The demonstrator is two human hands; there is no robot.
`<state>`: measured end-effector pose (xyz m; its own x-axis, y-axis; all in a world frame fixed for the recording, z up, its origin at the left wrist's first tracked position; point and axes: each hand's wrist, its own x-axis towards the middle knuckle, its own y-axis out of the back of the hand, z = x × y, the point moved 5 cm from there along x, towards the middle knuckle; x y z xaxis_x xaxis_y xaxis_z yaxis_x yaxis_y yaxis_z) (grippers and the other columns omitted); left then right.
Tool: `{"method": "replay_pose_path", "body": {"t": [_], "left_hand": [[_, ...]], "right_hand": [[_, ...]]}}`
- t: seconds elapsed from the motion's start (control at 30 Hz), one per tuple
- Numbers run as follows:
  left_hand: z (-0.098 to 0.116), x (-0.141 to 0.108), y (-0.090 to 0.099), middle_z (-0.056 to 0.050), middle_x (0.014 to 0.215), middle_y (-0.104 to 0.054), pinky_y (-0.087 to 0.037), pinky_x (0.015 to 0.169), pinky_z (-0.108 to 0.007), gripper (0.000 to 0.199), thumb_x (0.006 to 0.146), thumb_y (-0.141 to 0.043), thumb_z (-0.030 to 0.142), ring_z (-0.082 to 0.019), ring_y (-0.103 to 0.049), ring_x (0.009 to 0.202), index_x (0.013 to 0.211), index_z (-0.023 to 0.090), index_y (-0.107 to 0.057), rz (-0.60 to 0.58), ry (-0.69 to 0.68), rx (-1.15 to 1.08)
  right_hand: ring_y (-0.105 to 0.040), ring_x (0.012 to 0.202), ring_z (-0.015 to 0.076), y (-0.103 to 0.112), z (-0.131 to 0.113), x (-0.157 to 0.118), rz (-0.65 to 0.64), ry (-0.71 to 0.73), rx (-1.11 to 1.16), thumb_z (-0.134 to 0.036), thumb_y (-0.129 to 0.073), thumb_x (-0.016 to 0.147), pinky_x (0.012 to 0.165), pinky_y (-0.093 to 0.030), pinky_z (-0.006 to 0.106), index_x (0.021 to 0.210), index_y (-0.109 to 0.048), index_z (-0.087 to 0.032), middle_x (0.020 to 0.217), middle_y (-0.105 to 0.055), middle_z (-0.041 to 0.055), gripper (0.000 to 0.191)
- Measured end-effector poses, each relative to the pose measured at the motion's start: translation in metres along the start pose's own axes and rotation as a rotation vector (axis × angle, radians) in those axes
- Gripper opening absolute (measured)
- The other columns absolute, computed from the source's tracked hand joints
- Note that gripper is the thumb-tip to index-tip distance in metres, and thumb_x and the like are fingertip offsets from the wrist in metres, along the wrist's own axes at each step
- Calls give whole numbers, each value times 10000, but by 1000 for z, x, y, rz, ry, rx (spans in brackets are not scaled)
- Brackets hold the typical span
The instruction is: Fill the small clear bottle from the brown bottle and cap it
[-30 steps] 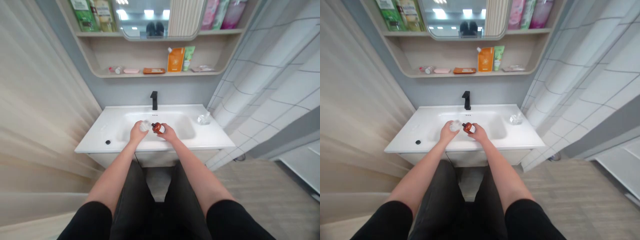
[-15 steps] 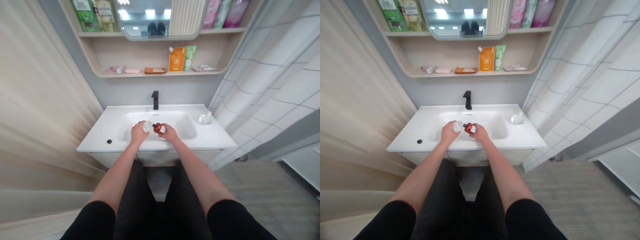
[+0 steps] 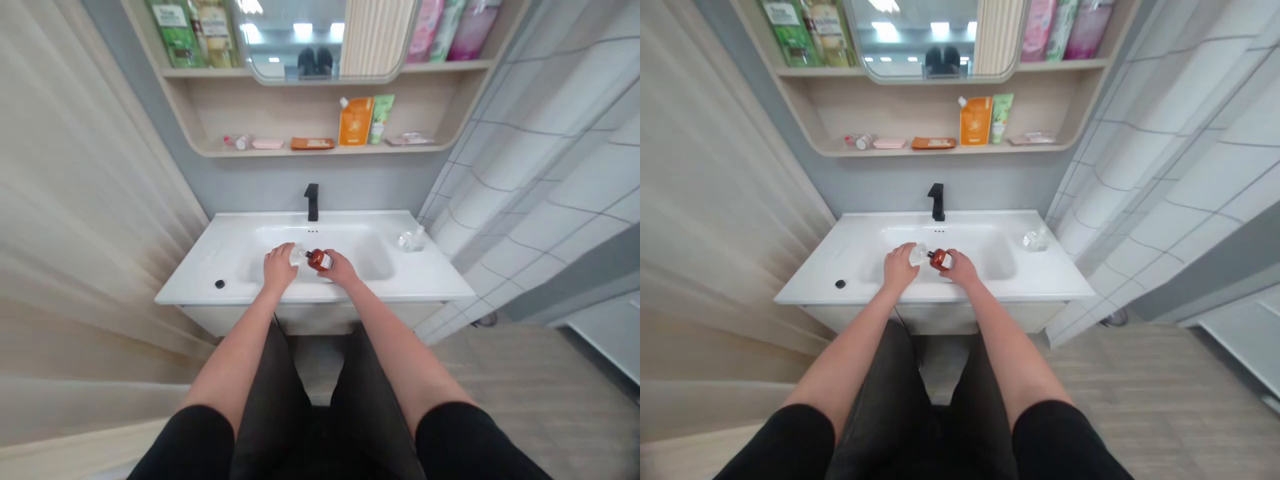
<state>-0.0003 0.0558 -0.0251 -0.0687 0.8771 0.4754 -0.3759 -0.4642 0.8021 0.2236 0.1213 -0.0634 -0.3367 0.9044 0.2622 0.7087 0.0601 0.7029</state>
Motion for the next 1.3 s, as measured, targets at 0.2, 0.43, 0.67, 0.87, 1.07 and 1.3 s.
{"method": "replay_pose_path", "body": {"t": [0.2, 0.43, 0.67, 0.87, 1.07, 1.3], "left_hand": [[2, -1, 2, -114, 1577, -641, -440, 1171, -523, 745, 812, -720, 117, -383, -589, 1403, 1534, 265, -611, 9, -14, 28], [4, -2, 5, -74, 1585, -640, -462, 1178, -479, 740, 825, -686, 111, -331, -587, 1418, 1542, 275, -605, 17, -30, 93], [4, -2, 4, -82, 1581, -641, -472, 1164, -481, 739, 819, -681, 99, -337, -587, 1413, 1535, 269, -613, 24, -43, 100], [5, -2, 5, -70, 1558, -658, -478, 1149, -483, 744, 798, -687, 86, -330, -594, 1391, 1517, 266, -629, 54, -70, 82], [5, -2, 5, -75, 1549, -663, -476, 1160, -484, 751, 792, -677, 70, -332, -592, 1391, 1515, 267, -634, 60, -75, 80], [5, -2, 4, -80, 1558, -655, -467, 1187, -483, 761, 790, -661, 56, -331, -574, 1414, 1521, 264, -635, 58, -82, 76]], "right_hand": [[-722, 1073, 282, 0, 0, -1, -10, -11, 14, -303, -944, 693, 967, -547, 383, 1359, -660, -247, 1212, -774, 46, 727], [-717, 1054, 280, -1, 2, 0, -18, -29, 28, -312, -953, 676, 960, -545, 385, 1366, -664, -254, 1198, -773, 44, 750], [-718, 1053, 274, -3, 5, 1, -33, -41, 32, -319, -962, 677, 952, -541, 375, 1364, -666, -252, 1183, -776, 37, 751], [-715, 1052, 270, -2, 4, 1, -30, -32, 38, -322, -949, 684, 957, -537, 374, 1354, -670, -266, 1172, -777, 26, 728], [-720, 1049, 274, -4, 7, 2, -33, -25, 35, -314, -950, 675, 957, -540, 377, 1357, -669, -250, 1181, -778, 35, 740], [-723, 1044, 276, -5, 8, 3, -30, -19, 13, -318, -951, 667, 962, -546, 378, 1366, -675, -252, 1200, -778, 45, 754]]}}
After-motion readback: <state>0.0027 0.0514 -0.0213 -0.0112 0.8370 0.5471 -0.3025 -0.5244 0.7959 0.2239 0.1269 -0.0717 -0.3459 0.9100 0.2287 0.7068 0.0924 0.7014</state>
